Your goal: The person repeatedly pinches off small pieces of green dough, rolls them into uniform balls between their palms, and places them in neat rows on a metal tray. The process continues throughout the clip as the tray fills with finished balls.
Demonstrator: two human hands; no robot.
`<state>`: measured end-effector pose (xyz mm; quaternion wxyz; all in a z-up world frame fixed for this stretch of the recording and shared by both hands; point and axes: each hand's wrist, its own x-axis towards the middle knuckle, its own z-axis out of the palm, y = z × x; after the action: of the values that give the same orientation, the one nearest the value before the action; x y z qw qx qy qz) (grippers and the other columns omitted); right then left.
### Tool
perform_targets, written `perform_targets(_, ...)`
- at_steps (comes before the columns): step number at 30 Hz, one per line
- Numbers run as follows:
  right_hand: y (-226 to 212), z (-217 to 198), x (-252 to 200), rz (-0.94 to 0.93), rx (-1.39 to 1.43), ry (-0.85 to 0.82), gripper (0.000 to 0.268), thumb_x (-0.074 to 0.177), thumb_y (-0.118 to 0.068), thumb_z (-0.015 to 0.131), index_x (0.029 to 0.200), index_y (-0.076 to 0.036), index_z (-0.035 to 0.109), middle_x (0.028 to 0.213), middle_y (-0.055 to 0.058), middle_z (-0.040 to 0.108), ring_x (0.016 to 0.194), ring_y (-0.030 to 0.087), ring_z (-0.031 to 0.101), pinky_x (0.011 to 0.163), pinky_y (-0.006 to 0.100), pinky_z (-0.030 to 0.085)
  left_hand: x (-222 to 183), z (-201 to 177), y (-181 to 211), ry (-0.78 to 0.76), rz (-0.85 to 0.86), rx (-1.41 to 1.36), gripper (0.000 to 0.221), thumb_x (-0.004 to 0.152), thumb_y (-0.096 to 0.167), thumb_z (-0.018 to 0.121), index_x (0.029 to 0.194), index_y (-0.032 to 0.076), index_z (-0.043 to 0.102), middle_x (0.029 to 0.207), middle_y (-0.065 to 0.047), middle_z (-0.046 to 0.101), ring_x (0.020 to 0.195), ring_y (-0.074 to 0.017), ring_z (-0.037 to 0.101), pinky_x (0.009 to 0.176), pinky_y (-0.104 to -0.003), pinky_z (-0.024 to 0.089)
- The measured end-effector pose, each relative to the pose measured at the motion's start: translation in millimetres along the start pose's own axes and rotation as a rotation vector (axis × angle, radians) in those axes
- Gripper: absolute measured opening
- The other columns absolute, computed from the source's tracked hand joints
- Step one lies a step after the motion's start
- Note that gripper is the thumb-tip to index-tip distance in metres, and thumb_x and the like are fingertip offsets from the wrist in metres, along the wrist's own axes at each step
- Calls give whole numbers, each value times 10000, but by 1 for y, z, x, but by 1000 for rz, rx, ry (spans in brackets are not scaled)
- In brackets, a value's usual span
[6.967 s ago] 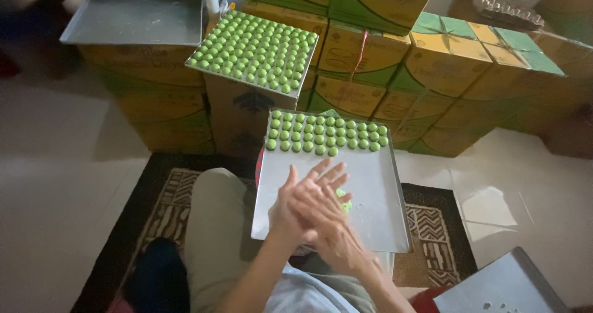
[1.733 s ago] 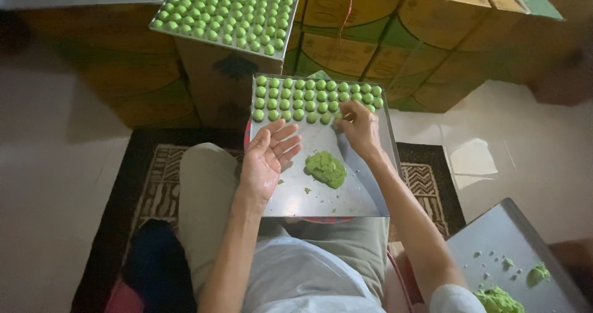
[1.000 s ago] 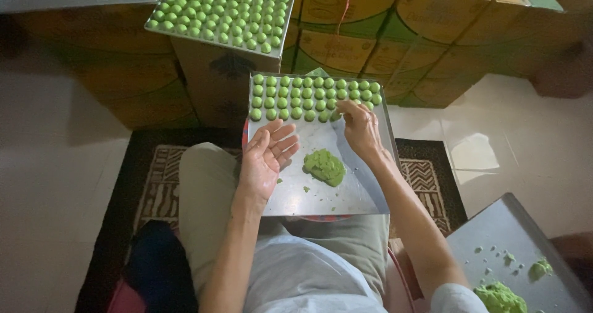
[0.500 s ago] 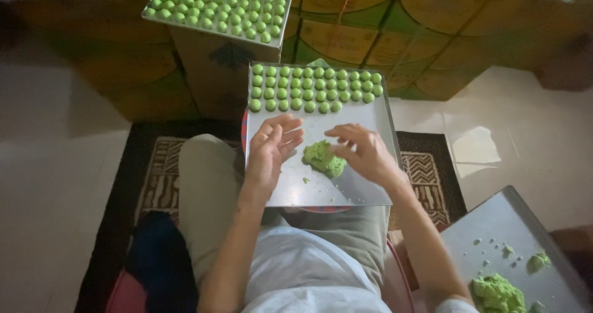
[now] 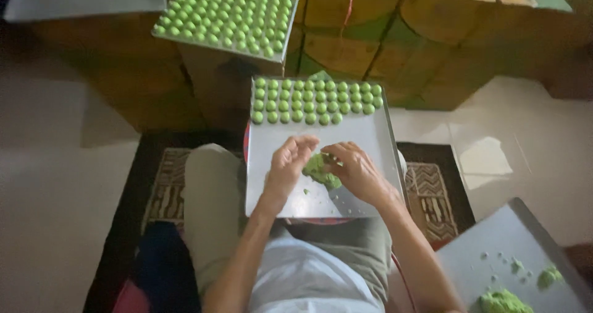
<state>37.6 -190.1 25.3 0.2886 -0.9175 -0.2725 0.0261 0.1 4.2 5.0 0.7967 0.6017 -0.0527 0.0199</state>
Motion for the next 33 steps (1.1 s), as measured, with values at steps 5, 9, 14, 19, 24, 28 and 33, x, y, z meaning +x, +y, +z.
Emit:
perform_targets(5, -40, -24, 2, 3, -69, -112, 428, 878, -223, 753, 1286, -124, 671, 1066, 127, 693, 1037, 322, 657, 856, 493, 568, 1, 0, -1, 13, 40, 84, 261, 1025, 117, 554, 1264, 78, 653, 1198, -165, 707, 1241, -282, 626, 1132, -496, 432)
perform_targets(9, -29, -14, 5, -40, -88, -91, 184, 913, -160, 709, 1090, -123, 737, 987, 91, 695, 1020, 307, 675, 857, 434, 576, -10, 9, 29, -2, -146, 178, 301, 1041, 156, 531, 1323, 102, 621, 1344, -192, 650, 1330, -366, 575, 1136, -502, 416)
perform_targets(14, -3, 1, 4, -16, 14, -7, 140, 915, -146, 719, 1051, -134, 750, 964, 66, 712, 988, 269, 691, 839, 396, 575, -12, 11, 39, -6, -174, 215, 302, 1040, 176, 550, 1327, 118, 627, 1313, -194, 664, 1318, -361, 589, 1135, -507, 421)
perform_targets(19, -3, -6, 2, 46, 198, 62, 146, 896, -158, 747, 1037, -122, 766, 947, 112, 756, 958, 317, 730, 831, 422, 600, -17, 16, 45, -29, -196, 271, 268, 1034, 183, 581, 1272, 121, 687, 1240, -165, 710, 1225, -326, 657, 1081, -490, 461)
perform_targets(24, -10, -9, -2, -119, 171, 44, 93, 886, -142, 728, 950, -74, 722, 841, 42, 674, 799, 239, 574, 734, 378, 443, -13, 16, 32, -26, -210, 460, 401, 964, 322, 531, 1293, 144, 677, 1298, -55, 730, 1195, -212, 694, 951, -334, 560)
perform_targets(28, -7, 1, 0, -75, 121, 73, 170, 918, -211, 695, 1007, -100, 787, 953, 56, 731, 852, 241, 547, 793, 384, 435, -13, 11, 19, -62, -128, 471, 428, 993, 356, 520, 1321, 116, 653, 1325, -92, 697, 1260, -265, 652, 1045, -397, 542)
perform_targets(33, -7, 12, -1, 9, 0, 45, 167, 956, -19, 585, 1057, -88, 700, 978, 81, 726, 906, 273, 574, 746, 421, 465, -21, 19, 51, -66, -261, 524, 463, 993, 407, 460, 1356, 178, 632, 892, -71, 734, 460, -114, 443, 502, -308, 395)
